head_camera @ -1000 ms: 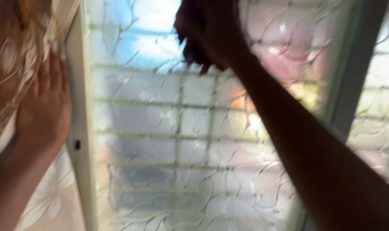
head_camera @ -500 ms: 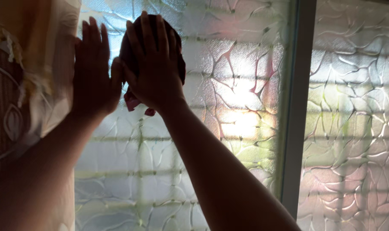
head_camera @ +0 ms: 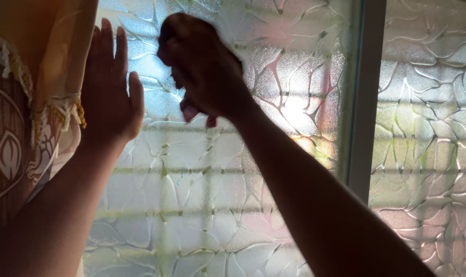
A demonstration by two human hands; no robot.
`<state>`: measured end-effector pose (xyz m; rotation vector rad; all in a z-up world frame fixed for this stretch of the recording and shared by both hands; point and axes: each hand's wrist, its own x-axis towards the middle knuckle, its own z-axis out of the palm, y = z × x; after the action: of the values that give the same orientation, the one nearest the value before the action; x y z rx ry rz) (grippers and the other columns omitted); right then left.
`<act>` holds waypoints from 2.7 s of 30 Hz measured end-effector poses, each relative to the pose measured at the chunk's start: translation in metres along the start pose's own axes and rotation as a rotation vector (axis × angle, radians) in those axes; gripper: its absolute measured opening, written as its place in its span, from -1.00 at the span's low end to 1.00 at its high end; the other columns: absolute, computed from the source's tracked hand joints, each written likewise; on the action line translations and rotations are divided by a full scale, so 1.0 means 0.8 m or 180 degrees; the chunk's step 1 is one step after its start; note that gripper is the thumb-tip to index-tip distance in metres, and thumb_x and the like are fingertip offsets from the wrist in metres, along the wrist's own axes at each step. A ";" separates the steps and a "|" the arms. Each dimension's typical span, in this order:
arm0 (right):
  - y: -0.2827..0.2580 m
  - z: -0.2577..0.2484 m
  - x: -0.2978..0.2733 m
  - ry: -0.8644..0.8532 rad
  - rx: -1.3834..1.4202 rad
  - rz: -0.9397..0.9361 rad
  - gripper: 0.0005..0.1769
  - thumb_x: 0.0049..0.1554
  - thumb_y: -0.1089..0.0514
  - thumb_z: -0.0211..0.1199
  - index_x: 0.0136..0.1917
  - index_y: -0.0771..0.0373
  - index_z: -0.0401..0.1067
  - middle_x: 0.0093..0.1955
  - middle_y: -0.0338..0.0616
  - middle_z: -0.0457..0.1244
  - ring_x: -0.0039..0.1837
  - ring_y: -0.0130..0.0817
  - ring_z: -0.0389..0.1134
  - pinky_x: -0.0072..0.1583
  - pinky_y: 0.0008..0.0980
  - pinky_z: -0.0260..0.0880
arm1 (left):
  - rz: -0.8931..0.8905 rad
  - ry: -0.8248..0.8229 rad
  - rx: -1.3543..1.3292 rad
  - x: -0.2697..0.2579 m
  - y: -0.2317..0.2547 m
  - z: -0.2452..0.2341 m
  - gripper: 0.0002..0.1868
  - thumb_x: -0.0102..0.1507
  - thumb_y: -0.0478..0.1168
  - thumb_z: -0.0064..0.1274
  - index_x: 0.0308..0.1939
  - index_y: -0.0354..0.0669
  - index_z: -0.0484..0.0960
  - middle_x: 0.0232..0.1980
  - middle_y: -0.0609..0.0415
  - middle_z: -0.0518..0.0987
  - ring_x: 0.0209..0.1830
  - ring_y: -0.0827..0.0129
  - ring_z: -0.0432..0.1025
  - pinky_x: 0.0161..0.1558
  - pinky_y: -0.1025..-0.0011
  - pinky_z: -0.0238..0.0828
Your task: The person sprays a cleaning solution onto a window and wipes the glass surface with a cloth.
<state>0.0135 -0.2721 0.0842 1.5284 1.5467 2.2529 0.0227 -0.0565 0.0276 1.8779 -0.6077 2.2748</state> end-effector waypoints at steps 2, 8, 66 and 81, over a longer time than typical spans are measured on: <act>0.014 -0.023 -0.007 -0.0246 0.0839 0.1266 -0.86 0.32 0.26 0.16 0.15 0.20 0.43 0.30 -0.18 0.26 0.12 -0.34 0.49 0.13 -0.32 0.64 | -0.0007 -0.0004 0.0028 -0.001 -0.005 -0.001 -0.31 0.49 -0.14 -0.32 0.69 -0.30 0.01 0.74 -0.25 -0.06 0.77 -0.09 -0.19 0.71 0.02 -0.28; 0.135 -0.047 -0.065 0.1179 -0.0319 0.1636 -0.62 0.45 0.05 0.17 0.44 0.21 0.26 0.29 -0.05 0.18 0.19 -0.34 0.46 0.18 -0.29 0.60 | 0.0031 0.0018 0.0054 -0.004 -0.005 0.001 -0.29 0.49 -0.14 -0.28 0.70 -0.31 0.04 0.75 -0.26 -0.05 0.78 -0.10 -0.17 0.73 0.02 -0.27; -0.138 -0.050 -0.173 -0.1291 0.0071 -0.0573 -0.44 0.07 -0.02 0.25 0.30 0.21 0.38 0.42 0.06 0.19 0.54 0.11 0.14 0.55 0.14 0.15 | 0.0053 -0.0074 0.0022 -0.010 -0.014 0.000 -0.28 0.54 -0.04 -0.14 0.69 -0.34 0.08 0.76 -0.27 0.01 0.78 -0.16 -0.10 0.74 -0.05 -0.19; -0.105 -0.047 -0.145 -0.0979 -0.0176 0.0424 -0.41 0.00 -0.07 0.36 0.25 0.19 0.39 0.42 0.05 0.17 0.56 0.07 0.12 0.56 0.12 0.15 | 0.0068 -0.0009 0.0081 -0.013 -0.003 -0.007 -0.34 0.53 -0.09 -0.13 0.64 -0.30 0.09 0.65 -0.33 0.07 0.67 -0.22 -0.05 0.64 -0.06 -0.12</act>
<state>0.0076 -0.3123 -0.0579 1.9040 1.3242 1.9787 0.0206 -0.0502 0.0174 1.8953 -0.6047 2.3044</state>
